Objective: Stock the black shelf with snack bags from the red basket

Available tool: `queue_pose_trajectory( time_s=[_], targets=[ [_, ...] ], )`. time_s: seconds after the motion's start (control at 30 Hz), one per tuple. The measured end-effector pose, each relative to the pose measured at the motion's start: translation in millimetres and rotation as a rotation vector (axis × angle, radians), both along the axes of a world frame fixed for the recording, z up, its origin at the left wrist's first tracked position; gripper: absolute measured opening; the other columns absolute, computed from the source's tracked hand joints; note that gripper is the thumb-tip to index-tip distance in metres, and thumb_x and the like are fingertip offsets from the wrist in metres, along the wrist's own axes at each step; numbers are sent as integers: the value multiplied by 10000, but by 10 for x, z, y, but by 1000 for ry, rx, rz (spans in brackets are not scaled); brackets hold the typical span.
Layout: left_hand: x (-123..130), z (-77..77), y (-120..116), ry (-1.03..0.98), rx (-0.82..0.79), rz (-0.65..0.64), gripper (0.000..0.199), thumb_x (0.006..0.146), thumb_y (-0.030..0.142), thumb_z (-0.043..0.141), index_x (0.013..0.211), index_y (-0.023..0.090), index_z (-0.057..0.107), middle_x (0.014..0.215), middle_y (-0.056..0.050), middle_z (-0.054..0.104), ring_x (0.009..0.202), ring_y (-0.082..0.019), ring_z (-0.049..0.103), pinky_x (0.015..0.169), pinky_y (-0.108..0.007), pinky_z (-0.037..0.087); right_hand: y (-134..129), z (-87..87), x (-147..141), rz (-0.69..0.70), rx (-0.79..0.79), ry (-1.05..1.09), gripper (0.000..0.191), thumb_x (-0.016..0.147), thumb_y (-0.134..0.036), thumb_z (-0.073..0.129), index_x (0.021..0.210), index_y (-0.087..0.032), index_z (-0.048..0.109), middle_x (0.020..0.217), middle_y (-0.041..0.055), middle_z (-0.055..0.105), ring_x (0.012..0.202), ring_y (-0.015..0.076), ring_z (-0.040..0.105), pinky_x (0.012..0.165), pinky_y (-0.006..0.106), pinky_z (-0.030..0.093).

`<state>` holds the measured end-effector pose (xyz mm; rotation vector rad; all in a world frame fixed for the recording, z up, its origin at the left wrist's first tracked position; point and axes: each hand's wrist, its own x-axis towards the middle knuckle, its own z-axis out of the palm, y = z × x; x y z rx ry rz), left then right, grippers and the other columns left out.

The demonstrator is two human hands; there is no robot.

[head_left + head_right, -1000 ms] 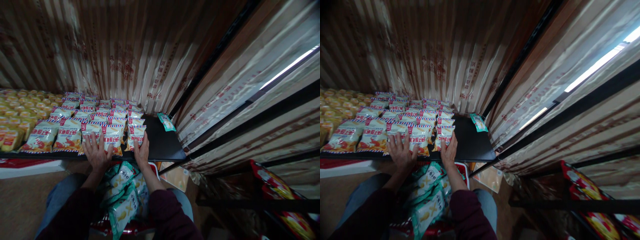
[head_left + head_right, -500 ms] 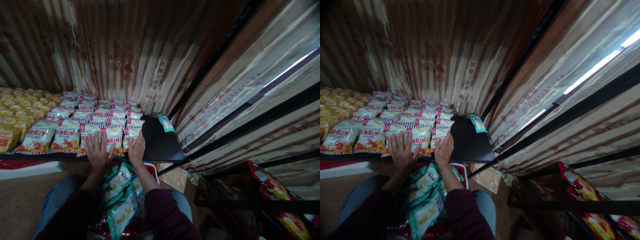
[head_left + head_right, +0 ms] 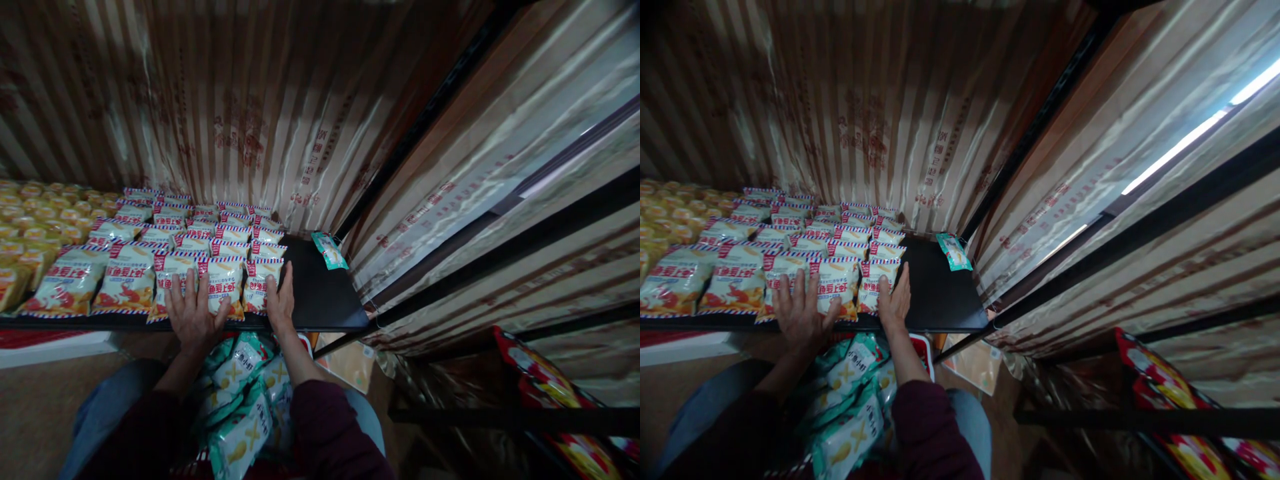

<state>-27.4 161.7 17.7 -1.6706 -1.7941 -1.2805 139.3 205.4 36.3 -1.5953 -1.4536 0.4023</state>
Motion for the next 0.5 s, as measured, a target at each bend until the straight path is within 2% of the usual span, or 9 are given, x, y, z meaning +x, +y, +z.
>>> queue_pose_trajectory(
  time_s=[0.27,0.5],
  targets=[
    [-21,9,34,-17,-35,-8,684,774,461,585,1377,191,408,1448,-151,385,1383,-342,231,1104,-552,173,140,-44,-117,79,4,27,643,898,-470,385,1442,-157,242,1378,134,483,1225,241,508,989,390,417],
    [-48,1,27,-7,-31,-18,658,787,435,576,1375,192,411,1461,-143,367,1388,-327,225,1111,-547,155,143,-24,-104,89,-49,18,678,889,-512,358,1438,-132,243,1372,144,484,1236,258,495,999,397,406]
  ],
)
